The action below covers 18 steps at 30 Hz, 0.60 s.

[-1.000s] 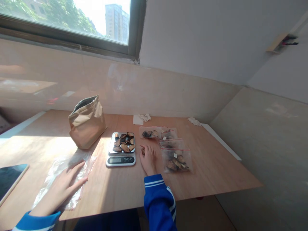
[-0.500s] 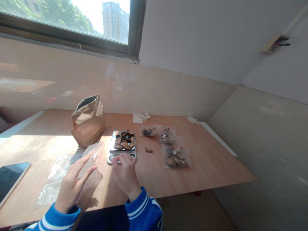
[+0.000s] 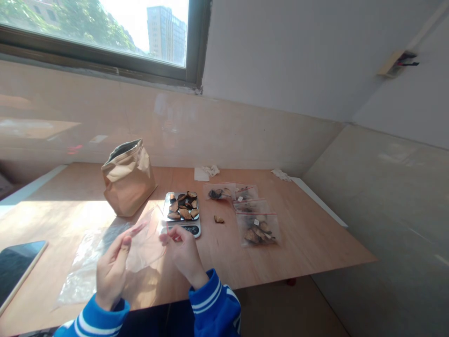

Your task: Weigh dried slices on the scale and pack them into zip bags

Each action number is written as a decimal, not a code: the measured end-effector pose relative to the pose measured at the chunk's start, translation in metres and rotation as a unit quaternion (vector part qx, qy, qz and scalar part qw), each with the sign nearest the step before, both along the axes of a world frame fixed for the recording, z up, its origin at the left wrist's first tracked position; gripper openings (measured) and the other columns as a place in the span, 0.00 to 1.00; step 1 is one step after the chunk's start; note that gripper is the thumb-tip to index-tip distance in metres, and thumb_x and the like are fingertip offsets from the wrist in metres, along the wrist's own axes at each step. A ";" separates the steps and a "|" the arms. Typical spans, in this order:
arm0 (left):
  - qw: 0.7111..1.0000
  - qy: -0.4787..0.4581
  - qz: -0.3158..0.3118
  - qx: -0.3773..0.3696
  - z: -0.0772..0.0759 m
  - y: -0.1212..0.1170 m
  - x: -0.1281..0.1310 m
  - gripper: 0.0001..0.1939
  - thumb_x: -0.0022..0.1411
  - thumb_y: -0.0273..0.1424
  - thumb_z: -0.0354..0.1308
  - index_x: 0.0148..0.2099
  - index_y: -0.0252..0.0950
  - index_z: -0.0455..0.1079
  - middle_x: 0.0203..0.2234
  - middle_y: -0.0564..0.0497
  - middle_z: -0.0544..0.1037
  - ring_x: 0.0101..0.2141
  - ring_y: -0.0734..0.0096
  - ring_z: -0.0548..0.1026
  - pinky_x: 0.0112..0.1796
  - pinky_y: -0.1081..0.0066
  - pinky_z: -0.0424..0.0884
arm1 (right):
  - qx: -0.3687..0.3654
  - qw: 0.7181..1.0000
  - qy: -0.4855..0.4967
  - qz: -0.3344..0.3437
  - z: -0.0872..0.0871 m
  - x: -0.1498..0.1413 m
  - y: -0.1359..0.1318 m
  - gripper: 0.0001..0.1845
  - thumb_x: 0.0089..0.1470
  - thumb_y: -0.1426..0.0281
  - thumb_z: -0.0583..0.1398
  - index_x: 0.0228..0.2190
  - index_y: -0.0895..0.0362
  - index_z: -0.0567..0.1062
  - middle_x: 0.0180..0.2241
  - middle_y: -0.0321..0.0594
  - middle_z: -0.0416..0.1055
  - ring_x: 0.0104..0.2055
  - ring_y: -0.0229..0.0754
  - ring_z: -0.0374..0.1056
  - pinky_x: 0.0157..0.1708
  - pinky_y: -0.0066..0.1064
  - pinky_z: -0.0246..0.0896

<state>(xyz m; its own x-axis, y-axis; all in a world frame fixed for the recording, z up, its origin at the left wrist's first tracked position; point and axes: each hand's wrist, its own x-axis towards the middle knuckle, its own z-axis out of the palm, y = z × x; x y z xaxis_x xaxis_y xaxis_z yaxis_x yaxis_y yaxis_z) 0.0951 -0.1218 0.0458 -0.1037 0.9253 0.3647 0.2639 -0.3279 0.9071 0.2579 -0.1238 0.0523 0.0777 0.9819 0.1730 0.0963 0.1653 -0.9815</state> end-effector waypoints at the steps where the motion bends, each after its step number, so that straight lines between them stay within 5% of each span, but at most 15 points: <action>1: 0.999 -0.026 0.016 -0.007 0.002 0.001 -0.001 0.20 0.65 0.41 0.47 0.50 0.38 0.73 0.49 0.46 0.76 0.53 0.57 0.71 0.55 0.56 0.66 | -0.009 1.000 -0.001 -0.014 -0.004 0.005 0.001 0.20 0.54 0.54 0.59 0.21 0.57 0.68 0.22 0.34 0.67 0.27 0.36 0.62 0.31 0.29 0.56; 5: 0.998 -0.049 0.015 0.033 0.012 0.011 0.002 0.18 0.66 0.40 0.48 0.45 0.33 0.72 0.49 0.43 0.76 0.54 0.58 0.70 0.57 0.58 0.63 | -0.017 0.999 -0.030 -0.009 -0.013 0.025 0.005 0.25 0.53 0.47 0.56 0.24 0.57 0.70 0.26 0.38 0.69 0.30 0.39 0.65 0.32 0.30 0.58; 9: 0.994 -0.066 0.020 0.090 0.015 0.027 0.015 0.14 0.68 0.38 0.45 0.41 0.35 0.65 0.54 0.40 0.71 0.58 0.61 0.64 0.59 0.58 0.56 | 0.064 0.993 -0.103 0.000 -0.014 0.040 0.015 0.25 0.59 0.49 0.49 0.42 0.55 0.72 0.45 0.45 0.70 0.47 0.44 0.66 0.49 0.37 0.59; 13: 0.992 -0.082 0.085 0.051 -0.001 0.048 0.023 0.14 0.67 0.43 0.41 0.42 0.38 0.57 0.47 0.40 0.71 0.50 0.59 0.69 0.52 0.56 0.62 | 0.119 0.956 -0.222 -0.147 -0.017 0.050 0.040 0.22 0.61 0.57 0.50 0.52 0.56 0.65 0.54 0.50 0.62 0.59 0.48 0.56 0.60 0.45 0.48; 18: 0.987 -0.066 0.148 0.015 -0.025 0.063 0.023 0.18 0.65 0.49 0.41 0.40 0.39 0.54 0.35 0.47 0.64 0.37 0.59 0.69 0.41 0.55 0.65 | 0.088 0.924 -0.347 -0.133 -0.029 0.049 0.073 0.27 0.58 0.62 0.53 0.57 0.57 0.61 0.59 0.52 0.57 0.63 0.52 0.51 0.59 0.48 0.50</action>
